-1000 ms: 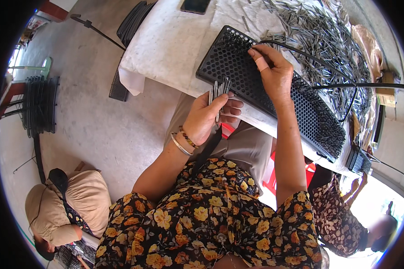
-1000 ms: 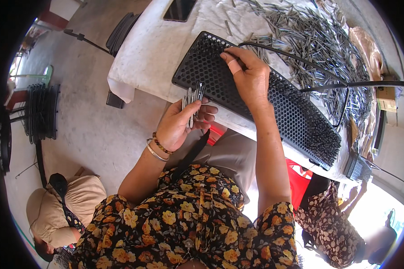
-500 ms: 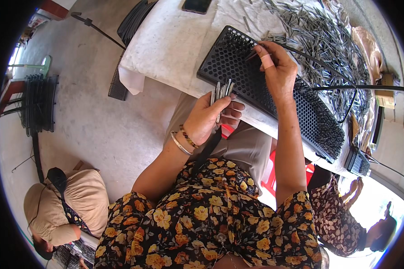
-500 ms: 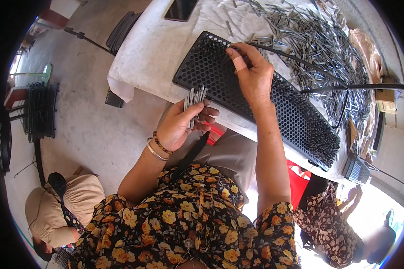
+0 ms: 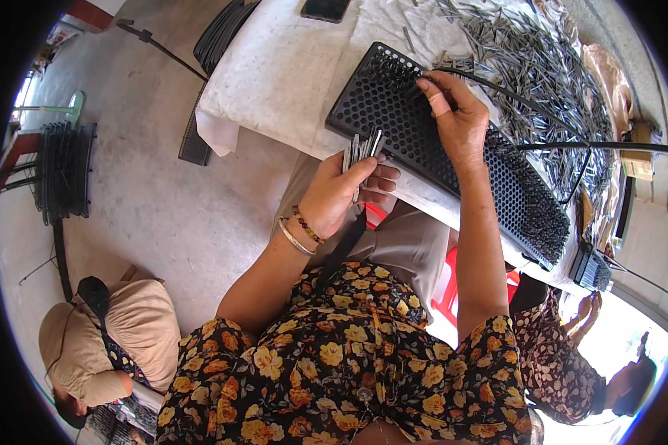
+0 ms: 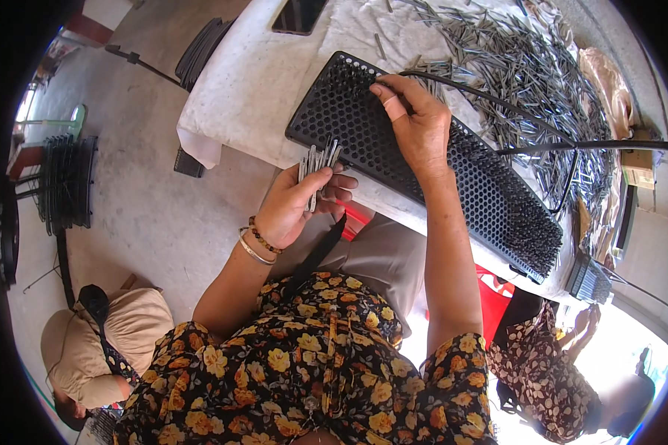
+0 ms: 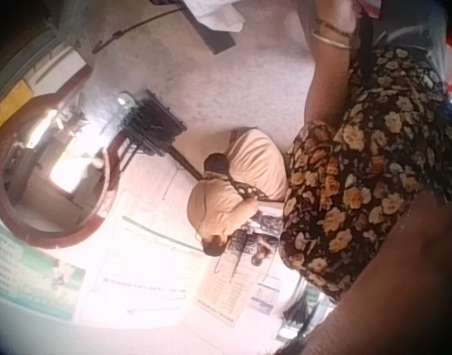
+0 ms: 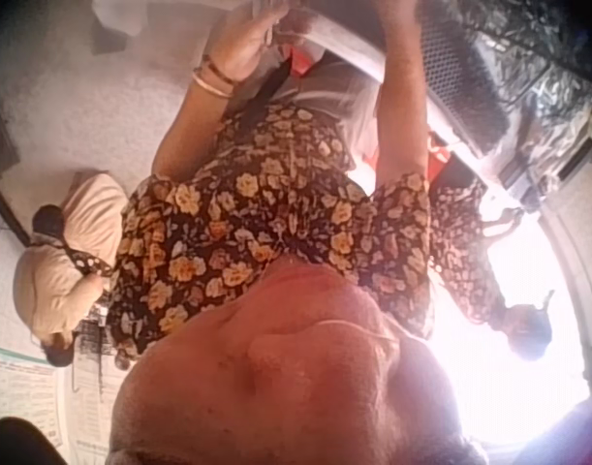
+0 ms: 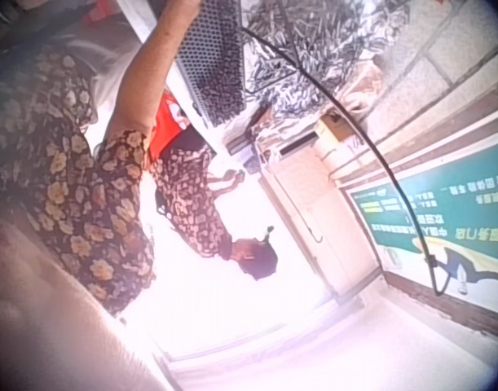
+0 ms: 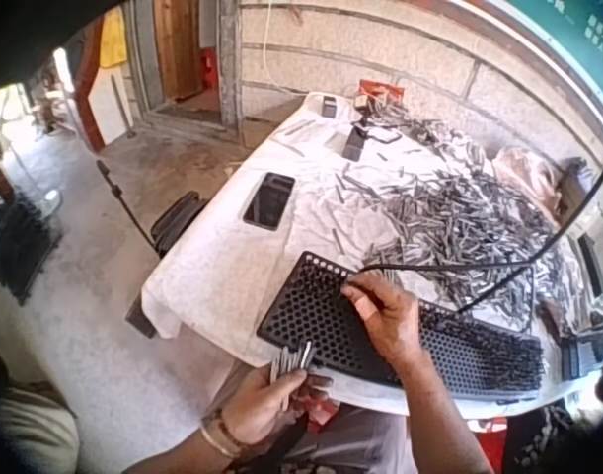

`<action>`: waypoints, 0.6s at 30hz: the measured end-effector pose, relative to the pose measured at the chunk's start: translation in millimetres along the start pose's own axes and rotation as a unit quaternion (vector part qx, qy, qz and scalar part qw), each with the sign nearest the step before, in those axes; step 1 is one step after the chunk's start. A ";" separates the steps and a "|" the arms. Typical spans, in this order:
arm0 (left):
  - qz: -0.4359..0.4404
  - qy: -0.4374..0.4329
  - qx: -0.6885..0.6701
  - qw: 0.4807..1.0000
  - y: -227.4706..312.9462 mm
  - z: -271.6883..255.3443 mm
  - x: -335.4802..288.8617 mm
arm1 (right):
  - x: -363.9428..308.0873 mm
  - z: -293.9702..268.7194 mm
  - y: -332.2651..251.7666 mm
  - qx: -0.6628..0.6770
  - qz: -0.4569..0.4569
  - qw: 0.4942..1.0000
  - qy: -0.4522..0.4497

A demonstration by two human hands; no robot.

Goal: The person inserts small metal pins into a perforated black plate by hand.

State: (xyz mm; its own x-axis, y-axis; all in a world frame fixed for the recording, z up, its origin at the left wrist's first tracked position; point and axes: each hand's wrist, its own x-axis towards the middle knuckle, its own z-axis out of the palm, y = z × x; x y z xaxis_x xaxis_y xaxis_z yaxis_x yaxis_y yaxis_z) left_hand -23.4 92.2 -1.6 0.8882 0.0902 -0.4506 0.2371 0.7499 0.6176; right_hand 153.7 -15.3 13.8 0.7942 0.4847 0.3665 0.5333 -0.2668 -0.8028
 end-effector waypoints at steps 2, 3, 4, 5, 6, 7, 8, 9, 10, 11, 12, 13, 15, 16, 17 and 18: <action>0.000 -0.002 0.001 1.000 -1.4 -0.9 0.1 | 1.3 0.8 -0.1 -0.019 -0.035 0.999 -0.008; 0.001 -0.004 0.002 1.000 -2.0 -1.2 0.1 | 2.5 0.3 -1.1 -0.051 -0.087 0.995 -0.013; 0.001 -0.004 0.001 1.000 -2.2 -1.1 0.1 | 3.3 -0.2 -2.4 -0.082 -0.138 0.987 -0.017; 0.003 -0.008 0.003 1.000 -2.3 -0.9 0.2 | 2.7 -0.2 -2.8 -0.083 -0.138 0.987 -0.017; 0.006 -0.012 0.005 1.000 -2.4 -0.5 0.3 | 1.3 -0.3 -3.4 -0.101 -0.148 0.984 -0.014; 0.007 -0.011 0.005 1.000 -2.4 -1.0 -0.1 | -0.1 1.2 -4.1 -0.117 -0.159 0.980 -0.012; 0.003 -0.014 0.007 1.000 -2.3 -1.0 -0.6 | -1.0 2.3 -5.6 -0.116 -0.159 0.980 -0.012; -0.001 -0.017 0.009 1.000 -2.2 -1.0 -1.0 | -1.5 3.0 -7.7 -0.130 -0.169 0.977 -0.013; -0.001 -0.017 0.009 1.000 -2.0 -0.1 -1.6 | -2.1 2.5 -10.0 -0.146 -0.178 0.973 -0.012; 0.002 -0.020 0.004 1.000 -1.7 1.1 -2.0 | -2.6 2.1 -11.5 -0.146 -0.177 0.973 -0.012; 0.006 -0.024 -0.001 1.000 -1.5 2.3 -2.3 | -2.9 1.5 -12.7 -0.149 -0.181 0.972 0.001; 0.007 -0.023 -0.001 1.000 -1.2 3.0 -2.6 | -3.1 2.3 -15.6 -0.150 -0.184 0.971 0.013; 0.036 -0.018 -0.019 0.999 -0.7 4.6 -2.6 | -7.2 -0.6 -26.0 -0.090 -0.133 0.987 -0.013; 0.036 -0.018 -0.019 0.999 -0.6 4.9 -2.5 | -11.4 -1.3 -31.4 -0.030 -0.080 0.996 -0.040; 0.051 -0.017 -0.026 0.998 -0.4 5.1 -2.3 | -17.2 -0.2 -35.3 -0.030 -0.081 0.996 -0.040; 0.065 -0.017 -0.033 0.997 -0.1 5.2 -2.2 | -23.7 2.2 -39.0 0.007 0.004 0.994 -0.107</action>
State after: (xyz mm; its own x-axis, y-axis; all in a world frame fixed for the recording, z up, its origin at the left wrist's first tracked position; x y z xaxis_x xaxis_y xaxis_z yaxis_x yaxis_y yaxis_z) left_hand -23.3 88.6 2.7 0.9229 0.1687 -0.3462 0.0930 0.7748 0.6254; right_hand 113.4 -14.5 35.5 0.7177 0.6485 0.2536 0.5225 -0.2607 -0.8118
